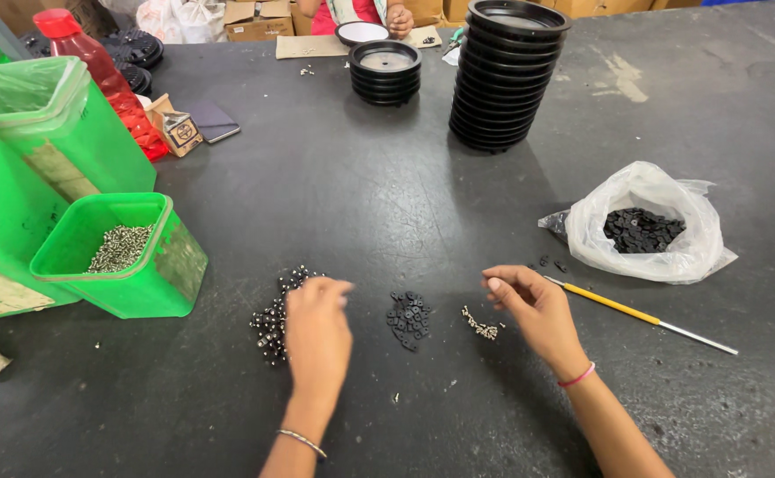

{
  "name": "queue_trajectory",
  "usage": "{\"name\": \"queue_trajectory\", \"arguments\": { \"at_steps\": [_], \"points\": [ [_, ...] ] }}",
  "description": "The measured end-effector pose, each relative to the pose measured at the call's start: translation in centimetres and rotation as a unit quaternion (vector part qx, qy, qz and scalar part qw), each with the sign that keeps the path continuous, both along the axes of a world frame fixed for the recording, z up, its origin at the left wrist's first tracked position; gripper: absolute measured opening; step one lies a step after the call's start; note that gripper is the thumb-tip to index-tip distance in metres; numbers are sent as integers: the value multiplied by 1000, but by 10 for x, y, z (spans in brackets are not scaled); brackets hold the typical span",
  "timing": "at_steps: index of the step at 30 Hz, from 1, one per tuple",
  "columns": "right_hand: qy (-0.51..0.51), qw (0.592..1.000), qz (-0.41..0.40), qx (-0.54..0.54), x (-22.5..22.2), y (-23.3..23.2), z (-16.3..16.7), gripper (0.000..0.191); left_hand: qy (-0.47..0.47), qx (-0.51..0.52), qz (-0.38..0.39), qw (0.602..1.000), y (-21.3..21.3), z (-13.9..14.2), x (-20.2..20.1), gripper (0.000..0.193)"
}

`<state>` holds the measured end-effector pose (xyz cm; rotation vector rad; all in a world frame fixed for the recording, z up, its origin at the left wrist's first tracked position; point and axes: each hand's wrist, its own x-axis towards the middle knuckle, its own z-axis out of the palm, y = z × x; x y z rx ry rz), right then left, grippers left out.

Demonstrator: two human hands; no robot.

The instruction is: The person sits at a workbench assembling small black plastic fastener components by hand. They pick a black plastic cap and a metal pin, press the parts together with both hands, and place the finished piece onto a growing pile, repeating the cycle; at the end they reach into a green bin for more parts.

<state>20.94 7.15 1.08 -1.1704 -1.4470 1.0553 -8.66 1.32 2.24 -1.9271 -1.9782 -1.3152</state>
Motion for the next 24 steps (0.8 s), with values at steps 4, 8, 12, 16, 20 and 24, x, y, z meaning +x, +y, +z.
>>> {"name": "queue_trajectory", "arguments": {
  "at_steps": [4, 8, 12, 16, 20, 24],
  "points": [
    [-29, 999, -10, 7, 0, -1, 1, 23, -42, -41, -157, 986, -1, -12, 30, 18],
    [-49, 999, -12, 13, -1, -1, 0, 22, -20, -48, -185, 981, -1, -19, 45, 21],
    [-112, 993, -18, 33, 0, -2, -1, 20, -17, -56, -163, 985, 2, -24, 45, 15],
    [-253, 960, -17, 119, -1, -3, 0, 18, -34, -24, -156, 987, 3, -28, 43, 10],
    [-323, 941, 11, 104, -7, -4, 0, 19, -194, -61, -137, 970, 5, -31, 45, 8],
    [-353, 918, 44, 174, -12, -3, 0, 20, -400, -179, -140, 888, 5, -36, 51, 9]
  ]
}}
